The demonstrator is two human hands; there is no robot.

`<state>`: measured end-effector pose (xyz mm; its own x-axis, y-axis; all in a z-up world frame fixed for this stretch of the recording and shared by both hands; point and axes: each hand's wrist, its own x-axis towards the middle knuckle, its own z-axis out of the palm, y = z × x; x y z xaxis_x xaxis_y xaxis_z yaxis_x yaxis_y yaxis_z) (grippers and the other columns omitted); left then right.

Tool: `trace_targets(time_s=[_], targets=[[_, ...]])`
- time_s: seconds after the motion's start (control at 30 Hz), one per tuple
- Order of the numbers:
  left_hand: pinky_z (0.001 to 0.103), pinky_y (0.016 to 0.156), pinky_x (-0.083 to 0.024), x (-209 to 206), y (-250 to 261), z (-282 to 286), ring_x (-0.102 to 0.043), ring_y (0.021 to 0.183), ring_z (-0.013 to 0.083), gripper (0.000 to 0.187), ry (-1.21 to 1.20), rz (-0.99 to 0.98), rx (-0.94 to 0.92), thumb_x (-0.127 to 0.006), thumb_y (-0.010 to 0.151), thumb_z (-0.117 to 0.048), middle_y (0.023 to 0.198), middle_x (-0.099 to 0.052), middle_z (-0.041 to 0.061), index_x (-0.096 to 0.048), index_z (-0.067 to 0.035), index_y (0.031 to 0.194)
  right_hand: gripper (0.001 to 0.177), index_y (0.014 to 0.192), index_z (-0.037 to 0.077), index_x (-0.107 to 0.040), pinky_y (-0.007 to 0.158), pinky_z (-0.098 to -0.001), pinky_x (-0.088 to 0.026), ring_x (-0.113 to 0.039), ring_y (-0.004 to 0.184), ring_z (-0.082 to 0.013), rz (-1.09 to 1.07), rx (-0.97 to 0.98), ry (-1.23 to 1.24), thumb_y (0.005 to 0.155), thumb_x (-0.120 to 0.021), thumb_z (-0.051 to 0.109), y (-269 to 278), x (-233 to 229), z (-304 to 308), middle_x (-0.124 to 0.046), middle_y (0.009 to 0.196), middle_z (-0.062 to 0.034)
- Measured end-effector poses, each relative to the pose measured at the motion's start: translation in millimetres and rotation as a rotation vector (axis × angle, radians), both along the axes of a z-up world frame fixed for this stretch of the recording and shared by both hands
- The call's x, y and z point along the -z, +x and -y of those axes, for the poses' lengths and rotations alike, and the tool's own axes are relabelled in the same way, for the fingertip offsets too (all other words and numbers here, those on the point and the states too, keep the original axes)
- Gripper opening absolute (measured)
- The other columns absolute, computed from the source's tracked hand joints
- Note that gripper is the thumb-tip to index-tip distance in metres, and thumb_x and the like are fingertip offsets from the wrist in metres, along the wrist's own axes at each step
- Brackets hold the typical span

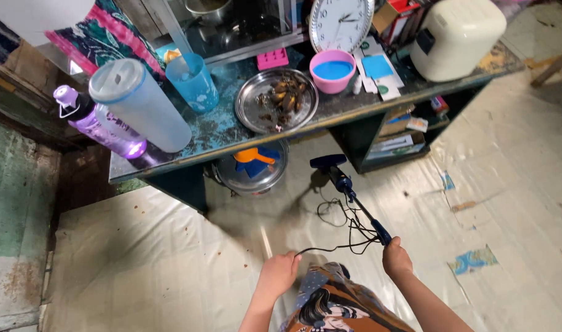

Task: The person vacuums the floor, moving the vacuum head across a patterned surface and along the edges of furniture.

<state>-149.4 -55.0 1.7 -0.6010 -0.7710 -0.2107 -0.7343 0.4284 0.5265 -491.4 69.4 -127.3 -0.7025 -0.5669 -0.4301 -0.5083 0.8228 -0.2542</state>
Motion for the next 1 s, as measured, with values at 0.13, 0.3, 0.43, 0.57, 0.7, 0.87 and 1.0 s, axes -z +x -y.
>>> trace_targets(time_s=[0.13, 0.3, 0.43, 0.57, 0.7, 0.87, 1.0], targets=[[0.056, 0.069, -0.053, -0.1, 33.0, -27.6, -0.067, 0.075, 0.0455, 0.038, 0.015, 0.038, 0.018, -0.048, 0.104, -0.039, 0.074, -0.068, 0.022, -0.064, -0.005, 0.094, 0.028, 0.116, 0.000, -0.040, 0.086, -0.0542, -0.059, -0.073, 0.098, -0.0477, 0.002, 0.035, 0.026, 0.103, -0.049, 0.024, 49.1, 8.9, -50.6, -0.072, 0.102, -0.0340], [0.057, 0.069, -0.052, -3.6, 60.4, -52.7, -0.067, 0.076, 0.0462, 0.037, 0.018, 0.025, 0.055, -0.049, 0.103, -0.037, 0.076, -0.069, 0.023, -0.063, -0.005, 0.093, 0.034, 0.113, -0.002, -0.042, 0.084, -0.0524, -0.060, -0.073, 0.095, -0.0467, 0.049, 0.034, 0.030, 0.099, -0.057, 0.025, 96.6, -7.5, -97.0, -0.073, 0.100, -0.0320], [0.057, 0.069, -0.053, -8.2, 67.7, -64.0, -0.067, 0.075, 0.0463, 0.036, 0.018, 0.041, 0.064, -0.049, 0.104, -0.037, 0.076, -0.069, 0.023, -0.063, -0.005, 0.092, 0.037, 0.114, -0.003, -0.045, 0.086, -0.0516, -0.059, -0.072, 0.096, -0.0469, 0.044, 0.011, 0.053, 0.095, -0.063, 0.023, 122.0, -61.1, -112.9, -0.071, 0.102, -0.0325], [0.056, 0.068, -0.053, -8.9, 70.3, -71.0, -0.067, 0.074, 0.0459, 0.037, 0.007, 0.014, 0.072, -0.049, 0.104, -0.037, 0.075, -0.069, 0.023, -0.063, -0.005, 0.091, 0.036, 0.117, -0.005, -0.046, 0.085, -0.0495, -0.063, -0.076, 0.096, -0.0453, 0.137, 0.029, 0.112, 0.099, -0.059, 0.023, 135.1, -104.4, -122.1, -0.073, 0.102, -0.0318], [0.056, 0.068, -0.053, -7.7, 68.1, -73.4, -0.067, 0.074, 0.0459, 0.039, -0.004, 0.008, 0.103, -0.049, 0.105, -0.038, 0.074, -0.069, 0.023, -0.062, -0.004, 0.089, 0.024, 0.116, -0.004, -0.048, 0.086, -0.0506, -0.061, -0.074, 0.099, -0.0460, 0.050, -0.016, 0.077, 0.096, -0.052, 0.008, 130.0, -94.5, -129.1, -0.073, 0.101, -0.0329], [0.055, 0.068, -0.053, -7.0, 55.1, -72.0, -0.067, 0.074, 0.0454, 0.039, 0.003, 0.031, 0.100, -0.049, 0.104, -0.038, 0.074, -0.068, 0.023, -0.061, -0.004, 0.089, 0.027, 0.117, -0.003, -0.045, 0.086, -0.0514, -0.060, -0.073, 0.100, -0.0457, 0.038, -0.009, 0.087, 0.092, -0.052, 0.002, 108.9, -52.4, -124.7, -0.072, 0.103, -0.0327], [0.056, 0.068, -0.052, -5.8, 36.7, -63.8, -0.066, 0.074, 0.0455, 0.039, 0.038, 0.073, 0.099, -0.048, 0.104, -0.037, 0.075, -0.069, 0.023, -0.061, -0.004, 0.090, 0.032, 0.118, -0.003, -0.042, 0.086, -0.0508, -0.060, -0.073, 0.099, -0.0460, 0.061, -0.053, 0.050, 0.089, -0.055, -0.001, 78.9, -16.6, -103.6, -0.071, 0.103, -0.0334]])
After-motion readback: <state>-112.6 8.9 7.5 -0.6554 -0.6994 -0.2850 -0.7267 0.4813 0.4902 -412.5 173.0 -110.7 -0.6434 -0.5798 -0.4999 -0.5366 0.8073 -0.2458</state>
